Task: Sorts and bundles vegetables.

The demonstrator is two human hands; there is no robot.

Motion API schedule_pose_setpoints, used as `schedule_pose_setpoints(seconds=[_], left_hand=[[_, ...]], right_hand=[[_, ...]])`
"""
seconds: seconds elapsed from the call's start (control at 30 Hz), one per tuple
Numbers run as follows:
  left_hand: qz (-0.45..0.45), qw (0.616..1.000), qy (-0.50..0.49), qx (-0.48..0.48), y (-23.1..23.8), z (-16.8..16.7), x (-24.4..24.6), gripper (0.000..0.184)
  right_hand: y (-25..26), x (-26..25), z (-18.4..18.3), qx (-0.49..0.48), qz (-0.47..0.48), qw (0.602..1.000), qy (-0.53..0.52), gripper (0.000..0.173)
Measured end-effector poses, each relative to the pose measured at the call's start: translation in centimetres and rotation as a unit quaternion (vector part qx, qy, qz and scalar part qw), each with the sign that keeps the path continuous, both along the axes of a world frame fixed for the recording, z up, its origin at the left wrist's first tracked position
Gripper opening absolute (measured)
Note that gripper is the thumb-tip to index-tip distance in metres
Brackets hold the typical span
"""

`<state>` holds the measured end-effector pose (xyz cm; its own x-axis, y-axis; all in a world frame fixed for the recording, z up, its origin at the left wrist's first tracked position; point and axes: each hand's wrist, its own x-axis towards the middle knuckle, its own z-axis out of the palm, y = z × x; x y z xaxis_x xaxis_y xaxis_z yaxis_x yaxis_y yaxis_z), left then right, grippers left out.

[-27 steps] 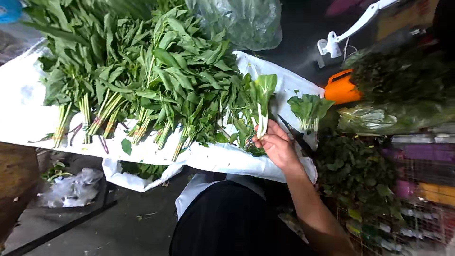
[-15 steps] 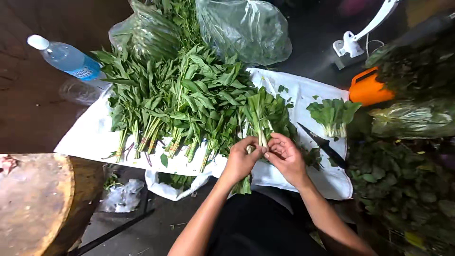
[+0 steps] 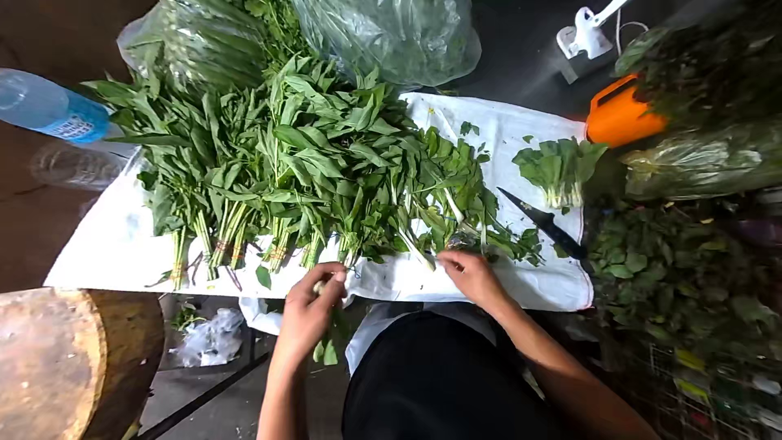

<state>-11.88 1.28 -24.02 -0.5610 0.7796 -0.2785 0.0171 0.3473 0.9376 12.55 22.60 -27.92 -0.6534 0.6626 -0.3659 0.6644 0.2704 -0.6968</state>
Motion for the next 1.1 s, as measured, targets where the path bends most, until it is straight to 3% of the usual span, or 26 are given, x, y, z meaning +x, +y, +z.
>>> schedule_pose_setpoints(seconds=[0.13,0.2,0.3,0.4,0.5,0.63,0.77,0.83,1.0,1.1], left_hand=[[0.071,0.997,-0.003,0.011,-2.6,0.4,-0.4,0.017],[0.079,0.997,-0.003,0.008,-2.8,0.4,-0.3,0.017],[0.088,0.996,0.026,0.010,-3.0,0.4,-0.1,0.017],[0.161,0.985,0.042,0.041,-3.7,0.6,0.3,0.013],[0.213,0.974,0.034,0.061,-4.0,0.6,0.3,0.008],[0.209,0.976,0.023,0.056,-3.3,0.6,0.8,0.008],[0.172,0.983,0.032,0.055,-2.2,0.7,1.8,0.010],[0.154,0.986,0.044,0.055,-1.8,0.8,2.2,0.011],[0.148,0.986,0.037,0.064,-2.1,0.3,2.5,0.013],[0.130,0.990,0.015,0.058,-1.3,0.0,2.3,0.013]], right_hand=[[5.1,-2.0,-1.6,0.086,-0.098,0.991,-0.009,0.034],[7.4,-3.1,-3.3,0.107,-0.109,0.988,-0.035,0.045],[9.3,-3.6,-3.8,0.110,-0.101,0.986,-0.078,0.040],[8.5,-4.3,-0.1,0.075,-0.077,0.984,-0.140,0.044],[6.3,-6.6,1.8,0.078,-0.038,0.989,-0.123,0.043],[4.7,-11.4,-0.6,0.084,0.020,0.995,-0.053,0.029],[4.3,-15.3,-2.9,0.045,-0.017,0.995,-0.088,0.040],[4.9,-16.0,-4.4,0.031,-0.044,0.994,-0.095,0.034],[6.9,-12.7,-2.6,-0.137,-0.114,0.982,0.058,0.036],[7.1,-9.6,-0.5,-0.228,-0.172,0.935,0.210,0.016]])
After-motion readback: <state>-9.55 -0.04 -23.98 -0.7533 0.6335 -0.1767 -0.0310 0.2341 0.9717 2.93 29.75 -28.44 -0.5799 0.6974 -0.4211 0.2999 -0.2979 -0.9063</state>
